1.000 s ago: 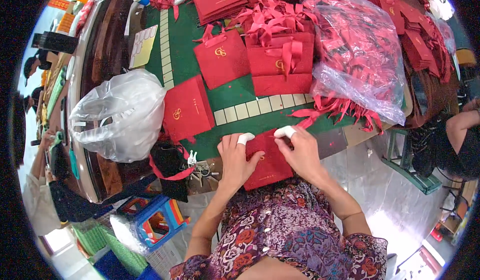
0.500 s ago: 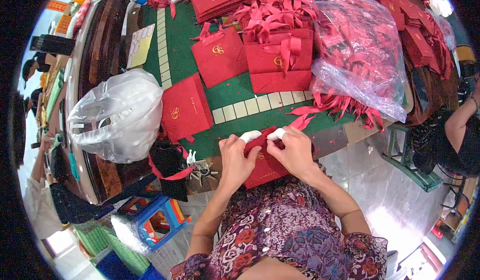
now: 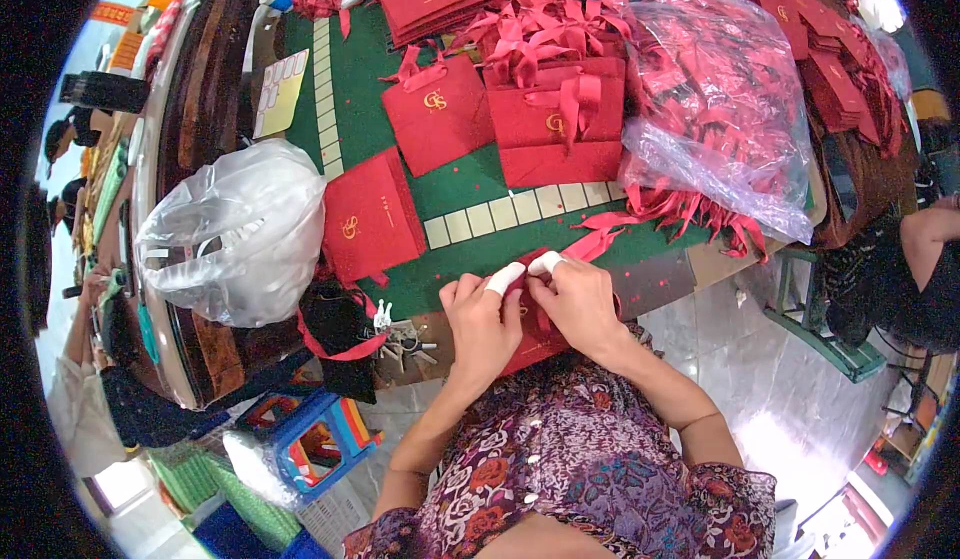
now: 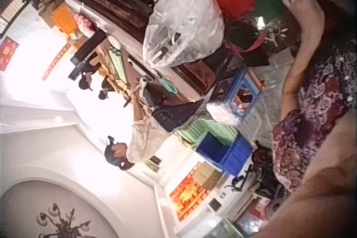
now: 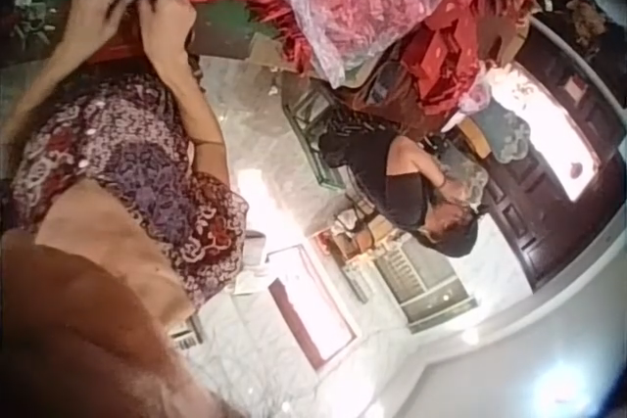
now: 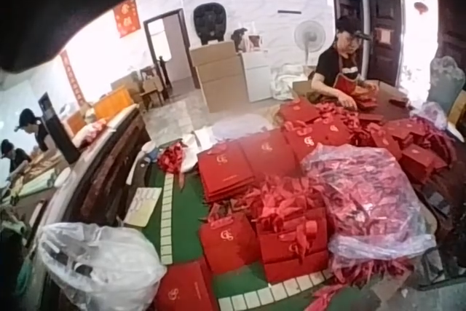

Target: The person assembles gift bags by hand, attaching ribbon handles to each red paper bag and stacking the finished bags.

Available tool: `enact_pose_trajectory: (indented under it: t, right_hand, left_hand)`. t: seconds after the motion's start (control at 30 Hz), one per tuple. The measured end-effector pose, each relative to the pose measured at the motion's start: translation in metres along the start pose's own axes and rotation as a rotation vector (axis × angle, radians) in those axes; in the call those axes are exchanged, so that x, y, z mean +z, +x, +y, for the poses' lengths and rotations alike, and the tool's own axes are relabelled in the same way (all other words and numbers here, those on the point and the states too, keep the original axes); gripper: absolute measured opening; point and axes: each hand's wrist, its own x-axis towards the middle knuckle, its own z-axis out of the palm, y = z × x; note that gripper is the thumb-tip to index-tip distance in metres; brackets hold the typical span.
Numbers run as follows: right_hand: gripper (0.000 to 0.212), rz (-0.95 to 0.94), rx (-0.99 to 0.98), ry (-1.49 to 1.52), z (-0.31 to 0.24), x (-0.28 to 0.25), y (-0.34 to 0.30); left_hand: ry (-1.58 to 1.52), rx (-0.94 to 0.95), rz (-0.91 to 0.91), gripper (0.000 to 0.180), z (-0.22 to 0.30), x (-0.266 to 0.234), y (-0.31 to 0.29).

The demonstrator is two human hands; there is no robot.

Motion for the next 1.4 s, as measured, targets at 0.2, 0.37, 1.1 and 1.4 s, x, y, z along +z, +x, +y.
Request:
enact_pose_trajectory:
  t: [0.2, 0.37, 1.1, 1.4]
  right_hand:
    - [0.019, 0.015, -0.060, 0.122, 0.005, -0.005, 0.000]
    - [0.015, -0.103, -0.004, 0.290, 0.007, -0.040, 0.012]
    - [0.022, -0.755, -0.021, 0.485, 0.027, -0.031, 0.087]
    - [0.017, -0.007, -0.096, 0.210, 0.040, -0.047, 0.068]
  left_hand:
    - [-0.182, -0.105, -0.088, 0.017, -0.014, -0.002, 0.006]
    - [-0.266, -0.116, -0.086, 0.022, -0.020, -0.004, 0.008]
    - [-0.073, 0.391, 0.066, 0.019, -0.022, -0.020, 0.029]
    - [-0.176, 0.241, -0.035, 0.022, -0.020, -0.011, 0.030]
